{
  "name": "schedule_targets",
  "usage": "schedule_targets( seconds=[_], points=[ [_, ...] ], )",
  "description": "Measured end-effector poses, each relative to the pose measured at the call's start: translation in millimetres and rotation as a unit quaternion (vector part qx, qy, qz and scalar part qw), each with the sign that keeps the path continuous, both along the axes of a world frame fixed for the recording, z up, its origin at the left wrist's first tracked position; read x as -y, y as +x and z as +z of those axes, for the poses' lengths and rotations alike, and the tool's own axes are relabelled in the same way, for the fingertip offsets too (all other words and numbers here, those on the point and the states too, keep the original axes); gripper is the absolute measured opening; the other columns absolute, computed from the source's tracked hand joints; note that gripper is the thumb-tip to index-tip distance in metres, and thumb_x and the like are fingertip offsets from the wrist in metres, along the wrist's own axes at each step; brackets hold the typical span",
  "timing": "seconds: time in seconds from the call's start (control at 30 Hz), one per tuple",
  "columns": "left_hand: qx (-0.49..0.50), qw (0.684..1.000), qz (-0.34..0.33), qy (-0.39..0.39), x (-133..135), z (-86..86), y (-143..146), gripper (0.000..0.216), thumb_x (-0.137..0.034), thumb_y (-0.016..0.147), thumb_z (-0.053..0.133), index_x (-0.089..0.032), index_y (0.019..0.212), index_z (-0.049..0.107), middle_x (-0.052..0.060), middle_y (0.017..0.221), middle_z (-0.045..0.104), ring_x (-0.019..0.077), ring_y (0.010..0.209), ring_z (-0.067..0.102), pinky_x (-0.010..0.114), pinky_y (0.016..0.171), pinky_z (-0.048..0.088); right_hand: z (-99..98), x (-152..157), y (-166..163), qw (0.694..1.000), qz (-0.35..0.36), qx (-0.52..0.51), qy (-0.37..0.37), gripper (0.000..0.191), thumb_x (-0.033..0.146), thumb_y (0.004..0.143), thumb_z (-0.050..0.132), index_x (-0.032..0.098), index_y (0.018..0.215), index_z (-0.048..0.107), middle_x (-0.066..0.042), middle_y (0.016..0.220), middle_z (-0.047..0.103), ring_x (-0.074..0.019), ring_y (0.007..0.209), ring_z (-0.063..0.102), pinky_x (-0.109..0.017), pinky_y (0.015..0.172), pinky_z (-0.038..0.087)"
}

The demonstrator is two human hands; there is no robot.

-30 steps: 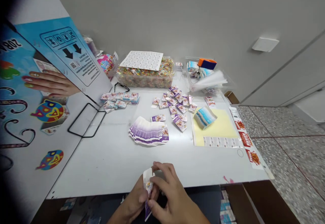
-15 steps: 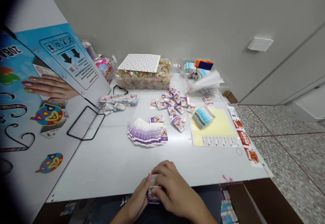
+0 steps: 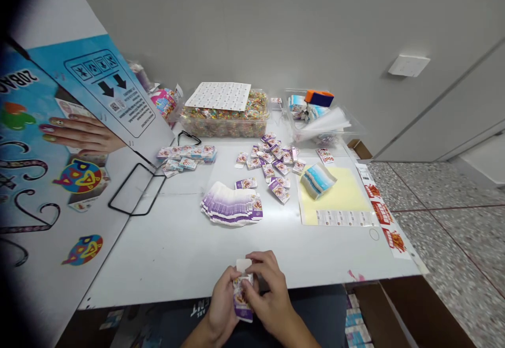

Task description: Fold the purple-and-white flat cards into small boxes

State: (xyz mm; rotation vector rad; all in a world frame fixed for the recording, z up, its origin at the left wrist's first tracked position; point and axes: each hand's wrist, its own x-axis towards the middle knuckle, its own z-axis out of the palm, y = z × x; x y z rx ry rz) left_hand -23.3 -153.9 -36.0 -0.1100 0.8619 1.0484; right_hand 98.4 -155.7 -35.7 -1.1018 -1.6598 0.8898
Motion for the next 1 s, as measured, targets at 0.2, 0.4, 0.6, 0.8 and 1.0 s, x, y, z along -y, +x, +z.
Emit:
schedule_targets(
  seconds=[0.2,0.4,0.6,0.8,1.0],
  points=[
    [-0.034,0.995,-0.091,0.013,-5.5,11.7,0.0,0.035,-0.051,0.074,0.067,-0.018,0.077,0.056,-0.005,0.049,0.050,0.0141,0.041,0.049,0.025,0.042,0.038,10.8,-7.8,3.2,0.999,0.022,0.013,-0.031,0.012,0.021,0.094,0.058,0.023,0.082,0.060,-0.006,0.098,0.066,-0.0218,0.096,0.060,-0.036,0.084,0.050],
    [-0.062,0.984,-0.097,0.138,-7.7,15.3,-0.8,0.029,-0.038,0.081,0.074,-0.015,0.094,0.063,0.002,0.083,0.066,0.0134,0.072,0.062,0.023,0.066,0.048,-8.3,-9.7,-1.5,0.972,-0.209,-0.067,-0.083,0.014,0.034,0.093,0.064,0.023,0.095,0.056,-0.001,0.079,0.064,-0.0178,0.071,0.063,-0.029,0.064,0.051],
    [-0.208,0.952,-0.113,0.193,-3.8,1.2,1.4,0.040,-0.050,0.089,0.065,-0.013,0.102,0.062,0.004,0.080,0.066,0.0119,0.060,0.056,0.025,0.057,0.046,-5.8,-19.2,7.2,0.982,-0.186,-0.007,-0.013,0.013,0.027,0.094,0.062,0.023,0.104,0.068,-0.003,0.082,0.067,-0.0190,0.075,0.063,-0.032,0.068,0.053],
    [-0.292,0.922,-0.081,0.242,-10.6,10.1,-0.5,0.038,-0.049,0.093,0.060,-0.014,0.104,0.065,0.003,0.082,0.067,0.0109,0.062,0.054,0.023,0.059,0.046,10.0,-24.7,10.8,0.996,-0.070,0.023,0.053,0.016,0.017,0.093,0.061,0.027,0.096,0.073,-0.008,0.108,0.069,-0.0240,0.098,0.062,-0.042,0.084,0.053],
    [-0.284,0.908,-0.125,0.281,-13.7,31.9,4.6,0.035,-0.047,0.093,0.060,-0.013,0.099,0.066,0.002,0.074,0.064,0.0103,0.056,0.052,0.023,0.056,0.046,22.6,-24.1,6.2,0.955,-0.130,-0.241,-0.111,0.031,0.030,0.091,0.068,0.025,0.075,0.042,0.002,0.080,0.056,-0.0121,0.055,0.054,-0.024,0.040,0.046]
  ],
)
